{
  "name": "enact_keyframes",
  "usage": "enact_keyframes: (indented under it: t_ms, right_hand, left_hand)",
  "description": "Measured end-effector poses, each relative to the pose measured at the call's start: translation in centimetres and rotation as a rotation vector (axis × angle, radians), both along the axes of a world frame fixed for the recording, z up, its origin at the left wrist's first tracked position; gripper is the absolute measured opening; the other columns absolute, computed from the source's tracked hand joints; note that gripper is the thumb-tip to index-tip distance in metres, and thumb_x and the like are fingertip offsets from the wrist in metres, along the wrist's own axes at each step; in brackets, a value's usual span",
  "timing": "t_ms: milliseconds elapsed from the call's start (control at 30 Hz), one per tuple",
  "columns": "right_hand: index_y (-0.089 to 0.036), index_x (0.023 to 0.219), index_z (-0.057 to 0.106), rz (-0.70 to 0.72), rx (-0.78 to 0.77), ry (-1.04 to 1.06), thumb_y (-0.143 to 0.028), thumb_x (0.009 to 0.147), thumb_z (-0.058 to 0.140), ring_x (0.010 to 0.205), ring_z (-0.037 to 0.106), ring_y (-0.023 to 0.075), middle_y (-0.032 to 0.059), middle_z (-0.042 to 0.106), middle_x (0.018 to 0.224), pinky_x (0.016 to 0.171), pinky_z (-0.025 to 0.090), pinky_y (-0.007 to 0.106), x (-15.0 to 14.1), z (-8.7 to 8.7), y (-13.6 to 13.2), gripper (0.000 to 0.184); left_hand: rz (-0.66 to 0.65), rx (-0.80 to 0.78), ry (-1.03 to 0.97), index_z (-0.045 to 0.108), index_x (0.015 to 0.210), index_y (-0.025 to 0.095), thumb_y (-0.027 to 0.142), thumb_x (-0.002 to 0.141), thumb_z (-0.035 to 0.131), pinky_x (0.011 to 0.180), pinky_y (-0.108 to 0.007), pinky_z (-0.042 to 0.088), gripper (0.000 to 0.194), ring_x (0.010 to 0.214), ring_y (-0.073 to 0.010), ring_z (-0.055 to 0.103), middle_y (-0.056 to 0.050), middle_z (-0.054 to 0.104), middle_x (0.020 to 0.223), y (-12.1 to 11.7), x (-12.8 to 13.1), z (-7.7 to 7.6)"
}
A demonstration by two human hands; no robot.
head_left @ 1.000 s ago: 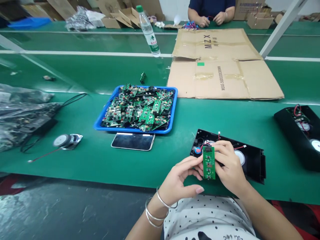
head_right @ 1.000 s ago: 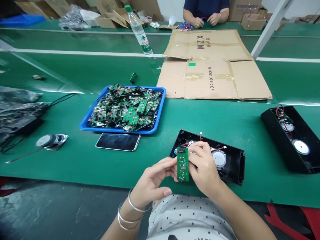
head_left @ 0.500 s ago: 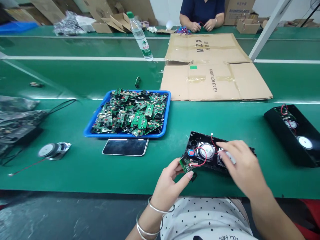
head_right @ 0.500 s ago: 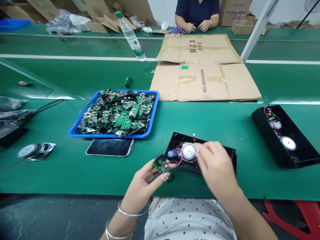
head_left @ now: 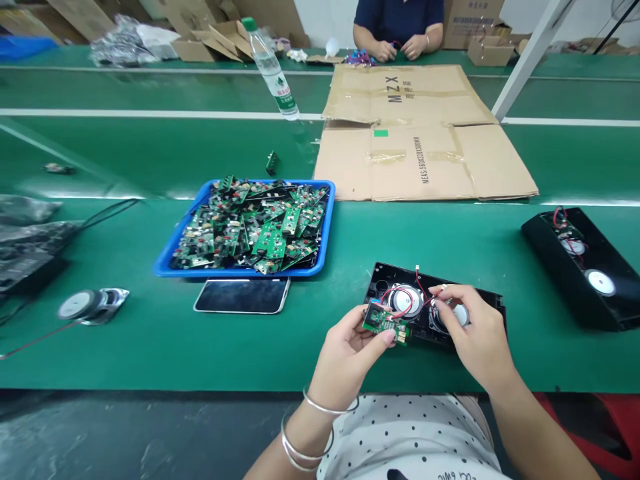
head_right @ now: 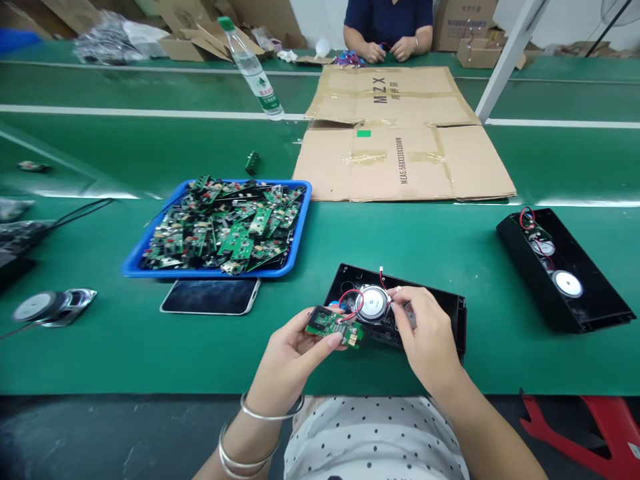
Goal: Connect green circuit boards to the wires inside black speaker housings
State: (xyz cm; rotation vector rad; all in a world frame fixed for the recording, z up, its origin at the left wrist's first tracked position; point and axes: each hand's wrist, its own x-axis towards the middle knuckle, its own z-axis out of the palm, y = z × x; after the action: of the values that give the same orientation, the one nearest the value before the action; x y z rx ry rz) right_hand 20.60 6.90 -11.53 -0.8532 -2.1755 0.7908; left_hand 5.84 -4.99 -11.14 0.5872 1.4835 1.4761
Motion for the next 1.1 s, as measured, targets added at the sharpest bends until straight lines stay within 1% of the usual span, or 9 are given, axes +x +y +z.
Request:
enact_keyframes:
  t_ms: [67, 133, 167, 333, 600, 800, 900, 1033, 1100]
  right_hand:
    - [-0.02, 0.09, 0.049, -0.058, -0.14, 0.063, -0.019, 0.086, 0.054, 0.08, 0.064, 0.0175, 0.0033, 0.066, 0.086, 0.064, 0.052, 0.027, -0.1, -0.2, -0.1, 0.007]
    - [-0.019, 0.09, 0.052, -0.026, -0.191, 0.063, -0.02, 0.085, 0.056, 0.077, 0.064, 0.0167, 0.0029, 0.066, 0.083, 0.062, 0.05, 0.025, -0.1, -0.3, -0.1, 0.006]
    - [-0.019, 0.088, 0.055, 0.026, -0.177, 0.049, -0.02, 0.086, 0.055, 0.076, 0.062, 0.0161, 0.0027, 0.065, 0.082, 0.062, 0.049, 0.025, -0.1, -0.2, -0.1, 0.002]
    - [-0.019, 0.083, 0.062, 0.271, 0.001, 0.035, -0.011, 0.086, 0.053, 0.07, 0.053, 0.0145, 0.0017, 0.063, 0.077, 0.064, 0.044, 0.029, -0.4, 0.2, -0.1, 0.012]
    - [-0.016, 0.075, 0.061, 0.294, 0.184, -0.073, -0.012, 0.087, 0.053, 0.067, 0.046, 0.0152, 0.0028, 0.061, 0.072, 0.064, 0.038, 0.031, -0.9, -0.5, -0.7, 0.015]
    - [-0.014, 0.074, 0.06, 0.255, 0.3, -0.145, -0.009, 0.088, 0.049, 0.066, 0.042, 0.0154, 0.0042, 0.058, 0.069, 0.062, 0.034, 0.031, -1.1, -0.9, -1.2, 0.019]
    - [-0.015, 0.077, 0.06, 0.276, 0.238, -0.117, -0.013, 0.09, 0.048, 0.066, 0.042, 0.0154, 0.0036, 0.058, 0.07, 0.062, 0.036, 0.03, -1.0, -0.9, -1.2, 0.018]
    - [-0.017, 0.089, 0.056, 0.211, -0.043, -0.043, -0.024, 0.089, 0.055, 0.066, 0.048, 0.0135, 0.0015, 0.057, 0.074, 0.059, 0.042, 0.026, -0.7, -0.9, -1.0, 0.007]
    - [-0.017, 0.097, 0.055, 0.212, -0.114, -0.068, -0.027, 0.089, 0.055, 0.066, 0.05, 0.0136, 0.0015, 0.057, 0.077, 0.058, 0.043, 0.025, -0.7, -0.8, -0.9, 0.013]
  left_hand:
    - [0.019, -0.009, 0.09, 0.062, 0.094, 0.014, 0.029, 0.073, 0.069, 0.061, -0.027, 0.059, 0.027, 0.073, -0.0188, 0.065, -0.006, 0.069, 0.086, 0.1, 0.2, -0.1]
    - [0.022, -0.009, 0.179, 0.063, 0.096, 0.015, 0.029, 0.074, 0.067, 0.059, -0.028, 0.059, 0.026, 0.073, -0.0188, 0.065, -0.005, 0.069, 0.086, 0.2, 0.4, -0.1]
    - [0.017, -0.008, 0.213, 0.063, 0.097, 0.016, 0.028, 0.075, 0.066, 0.061, -0.028, 0.059, 0.025, 0.073, -0.0188, 0.065, -0.005, 0.069, 0.087, 0.2, 0.5, 0.0]
    - [0.019, 0.002, 0.295, 0.065, 0.099, 0.018, 0.026, 0.077, 0.065, 0.071, -0.03, 0.059, 0.024, 0.08, -0.0201, 0.065, -0.005, 0.068, 0.094, 0.6, 0.8, 0.2]
    - [-0.008, -0.029, 0.386, 0.068, 0.095, 0.016, 0.027, 0.076, 0.065, 0.064, -0.029, 0.059, 0.021, 0.071, -0.0208, 0.066, -0.006, 0.07, 0.085, 1.1, 0.9, -0.1]
    - [-0.016, 0.003, 0.508, 0.068, 0.1, 0.016, 0.025, 0.079, 0.062, 0.062, -0.025, 0.058, 0.023, 0.073, -0.0195, 0.066, -0.007, 0.07, 0.09, 1.3, 1.3, -0.6]
    - [-0.019, 0.05, 0.499, 0.067, 0.1, 0.016, 0.022, 0.081, 0.059, 0.059, -0.023, 0.058, 0.022, 0.07, -0.0167, 0.066, -0.006, 0.069, 0.091, 1.2, 1.2, -0.6]
    - [-0.093, 0.127, 0.437, 0.066, 0.1, 0.016, 0.016, 0.083, 0.054, 0.058, -0.019, 0.057, 0.02, 0.066, -0.0126, 0.065, -0.005, 0.069, 0.091, 1.1, 0.6, -0.2]
    - [-0.135, 0.153, 0.458, 0.066, 0.099, 0.017, 0.014, 0.084, 0.053, 0.058, -0.017, 0.056, 0.02, 0.061, -0.0099, 0.064, -0.004, 0.068, 0.089, 1.1, 0.4, 0.0]
